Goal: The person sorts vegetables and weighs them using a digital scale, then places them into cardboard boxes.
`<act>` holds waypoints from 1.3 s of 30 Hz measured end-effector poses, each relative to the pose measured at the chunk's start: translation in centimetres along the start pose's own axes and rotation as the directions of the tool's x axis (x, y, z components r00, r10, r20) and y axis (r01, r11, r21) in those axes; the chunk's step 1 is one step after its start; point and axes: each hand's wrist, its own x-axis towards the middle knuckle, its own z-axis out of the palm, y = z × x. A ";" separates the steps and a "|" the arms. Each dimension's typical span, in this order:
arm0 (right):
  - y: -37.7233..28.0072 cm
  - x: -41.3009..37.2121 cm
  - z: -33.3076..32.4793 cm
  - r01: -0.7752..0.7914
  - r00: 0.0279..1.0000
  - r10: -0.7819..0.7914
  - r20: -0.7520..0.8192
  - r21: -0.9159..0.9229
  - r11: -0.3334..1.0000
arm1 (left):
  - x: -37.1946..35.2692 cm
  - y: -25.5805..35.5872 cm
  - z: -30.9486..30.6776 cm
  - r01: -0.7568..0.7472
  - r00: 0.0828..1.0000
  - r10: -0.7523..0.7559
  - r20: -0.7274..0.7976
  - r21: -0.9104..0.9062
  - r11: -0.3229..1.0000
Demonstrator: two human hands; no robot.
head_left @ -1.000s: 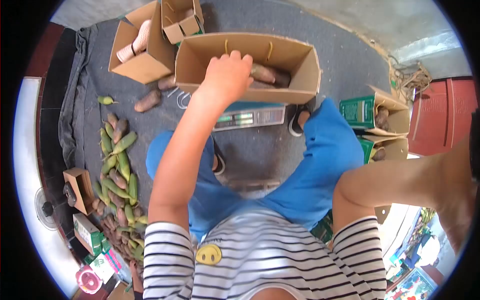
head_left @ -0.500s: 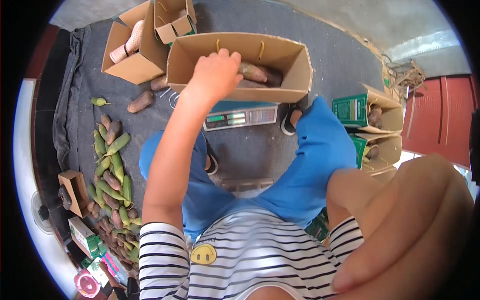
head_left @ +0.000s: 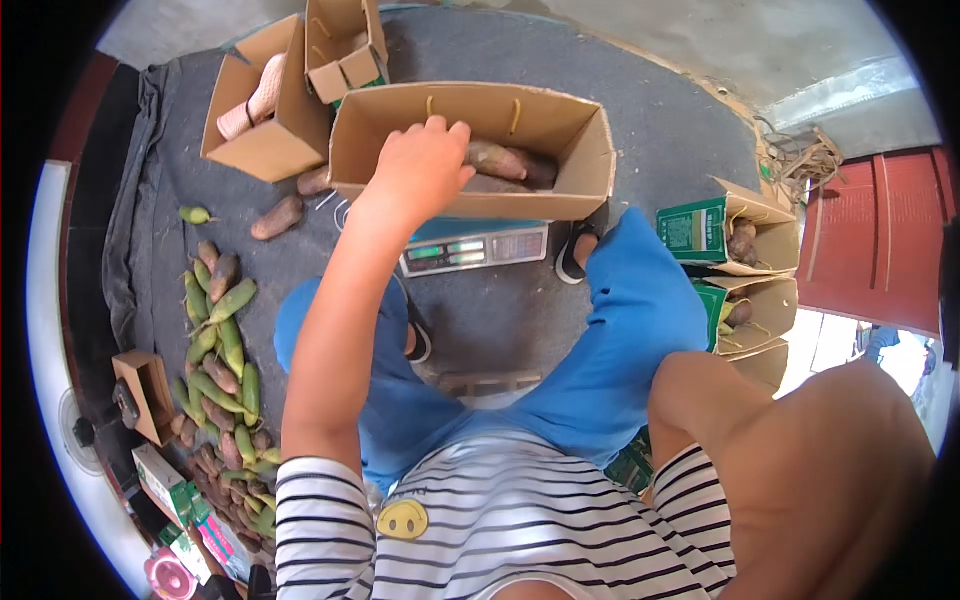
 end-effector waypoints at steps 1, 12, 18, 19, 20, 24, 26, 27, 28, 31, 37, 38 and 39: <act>0.1 0.2 -0.1 0.000 1.000 0.000 -0.006 0.004 1.000 | -0.2 0.3 0.0 0.001 1.000 -0.001 0.019 0.005 1.000; -0.2 0.6 -0.2 -0.059 0.998 0.059 0.028 0.013 0.998 | 0.0 0.3 0.1 -0.006 1.000 0.006 0.013 -0.032 0.999; 2.1 -0.1 1.4 -0.166 0.976 0.161 0.147 0.019 0.986 | 0.1 -0.8 0.5 -0.002 0.998 -0.001 -0.057 -0.039 0.999; 2.2 -0.3 1.7 -0.175 0.973 0.168 0.158 0.028 0.984 | 0.0 -1.0 0.5 -0.012 0.997 0.008 -0.074 -0.048 0.999; 2.3 -0.5 1.9 -0.174 0.973 0.166 0.163 0.034 0.984 | -0.1 -1.0 0.1 -0.007 0.999 0.004 -0.049 -0.059 0.998; 1.2 -0.7 2.0 -0.154 0.978 0.142 0.156 0.068 0.986 | -0.2 -1.3 0.0 0.014 1.000 -0.015 -0.022 -0.037 0.999; 1.0 -0.5 1.8 -0.148 0.980 0.136 0.147 0.075 0.986 | -0.3 -1.3 0.1 0.011 1.000 -0.011 -0.011 -0.030 0.999; 0.9 -0.6 1.8 -0.141 0.981 0.128 0.144 0.085 0.986 | -0.4 -1.4 0.1 0.016 1.000 -0.016 -0.010 -0.025 1.000; 0.9 -0.6 1.8 -0.141 0.981 0.128 0.145 0.088 0.986 | -0.4 -1.4 0.1 0.016 1.000 -0.017 -0.008 -0.033 0.999; 0.7 -0.5 1.9 -0.137 0.982 0.122 0.146 0.099 0.986 | -0.4 -1.4 -0.1 0.022 1.000 -0.022 -0.004 -0.028 0.999; 1.7 -0.8 2.5 -0.154 0.977 0.134 0.163 0.113 0.982 | -0.4 -1.4 0.1 0.007 1.000 -0.008 -0.018 -0.027 1.000; 1.9 -0.9 2.7 -0.159 0.976 0.138 0.170 0.115 0.981 | -0.4 -1.6 0.0 0.013 1.000 -0.013 -0.021 -0.026 1.000; 2.2 -1.1 3.0 -0.164 0.974 0.142 0.175 0.118 0.979 | -0.4 -1.7 0.1 0.018 1.000 -0.018 -0.022 -0.024 1.000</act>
